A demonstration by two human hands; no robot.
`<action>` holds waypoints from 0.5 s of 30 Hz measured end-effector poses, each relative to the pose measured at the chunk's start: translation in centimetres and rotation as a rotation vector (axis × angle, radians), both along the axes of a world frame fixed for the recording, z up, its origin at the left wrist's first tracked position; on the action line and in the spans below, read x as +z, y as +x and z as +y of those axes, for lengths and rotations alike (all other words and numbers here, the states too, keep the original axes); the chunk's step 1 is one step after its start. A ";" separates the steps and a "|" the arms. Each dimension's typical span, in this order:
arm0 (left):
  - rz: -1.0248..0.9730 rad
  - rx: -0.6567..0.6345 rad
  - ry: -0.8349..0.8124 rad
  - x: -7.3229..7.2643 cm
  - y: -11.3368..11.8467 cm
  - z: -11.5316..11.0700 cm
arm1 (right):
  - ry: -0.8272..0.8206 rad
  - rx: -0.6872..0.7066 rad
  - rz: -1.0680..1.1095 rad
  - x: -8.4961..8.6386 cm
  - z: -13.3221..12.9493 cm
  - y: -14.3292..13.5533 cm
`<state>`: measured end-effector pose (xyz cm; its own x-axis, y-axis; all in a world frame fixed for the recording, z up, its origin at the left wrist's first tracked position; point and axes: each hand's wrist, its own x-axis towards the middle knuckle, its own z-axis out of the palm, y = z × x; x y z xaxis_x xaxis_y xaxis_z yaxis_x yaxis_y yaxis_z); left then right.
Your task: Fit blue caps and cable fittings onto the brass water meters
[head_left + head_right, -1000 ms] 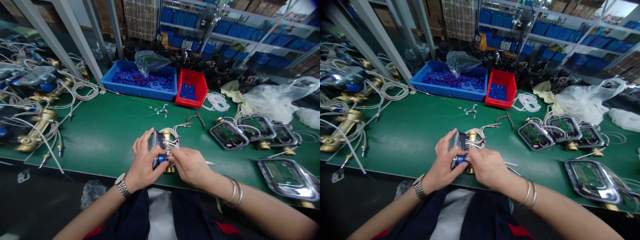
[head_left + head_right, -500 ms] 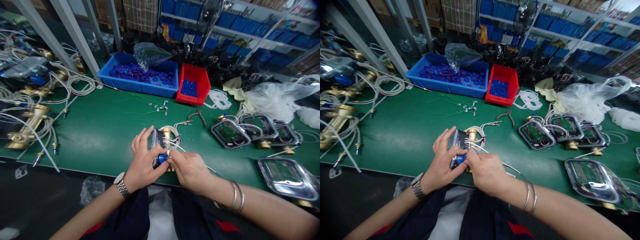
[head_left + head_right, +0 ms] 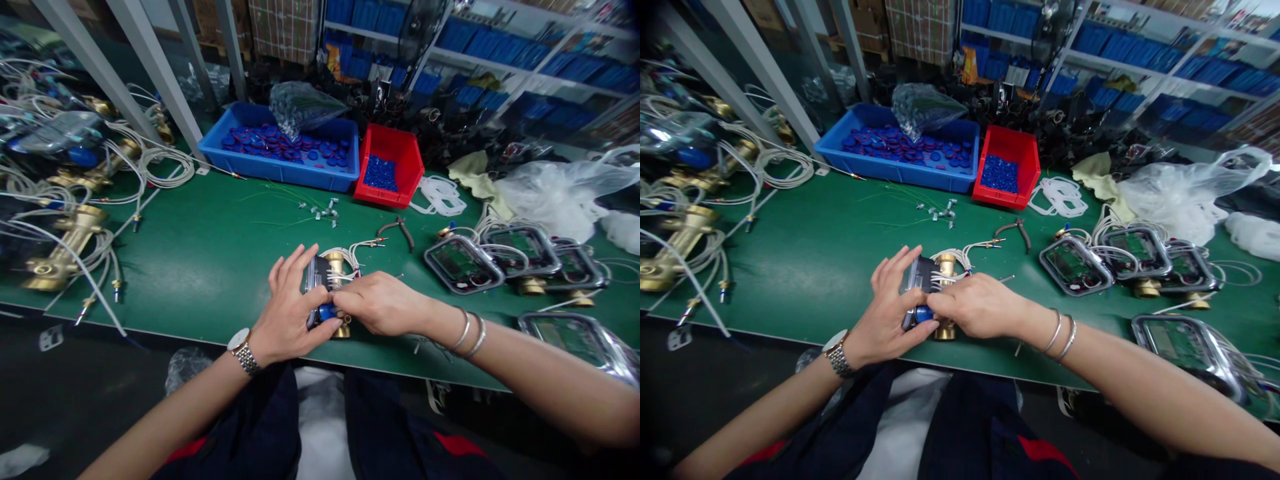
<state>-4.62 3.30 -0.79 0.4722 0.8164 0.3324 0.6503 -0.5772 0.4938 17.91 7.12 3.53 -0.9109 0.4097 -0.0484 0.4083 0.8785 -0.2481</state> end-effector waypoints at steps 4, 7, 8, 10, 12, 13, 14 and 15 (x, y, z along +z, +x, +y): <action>-0.017 -0.004 -0.026 -0.3 0.1 -0.1 | -0.035 -0.183 -0.023 -0.1 -1.9 -0.7; -0.053 -0.018 -0.041 -0.6 0.0 0.0 | -0.095 -0.443 -0.060 -0.3 -4.2 -1.6; -0.062 -0.029 -0.048 -0.7 -0.1 0.0 | -0.116 -0.502 -0.070 -0.3 -4.8 -1.9; -0.071 -0.053 -0.070 -0.7 -0.2 0.0 | -0.139 -0.565 -0.089 -0.2 -5.5 -2.5; -0.070 -0.061 -0.088 -0.7 -0.2 0.0 | -0.138 -0.592 -0.122 0.2 -5.6 -2.8; -0.066 -0.057 -0.088 -0.6 -0.2 -0.1 | -0.136 -0.595 -0.145 0.4 -5.5 -2.9; -0.059 -0.045 -0.084 -0.5 -0.1 -0.1 | -0.134 -0.591 -0.166 0.7 -5.3 -3.0; -0.050 -0.028 -0.077 -0.4 0.0 -0.2 | -0.126 -0.583 -0.183 0.9 -5.2 -3.1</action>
<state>-4.61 3.09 -1.21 0.4794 0.8274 0.2925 0.6081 -0.5535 0.5690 14.79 1.90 4.47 -0.5117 0.8179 -0.2630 0.8575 0.4668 -0.2164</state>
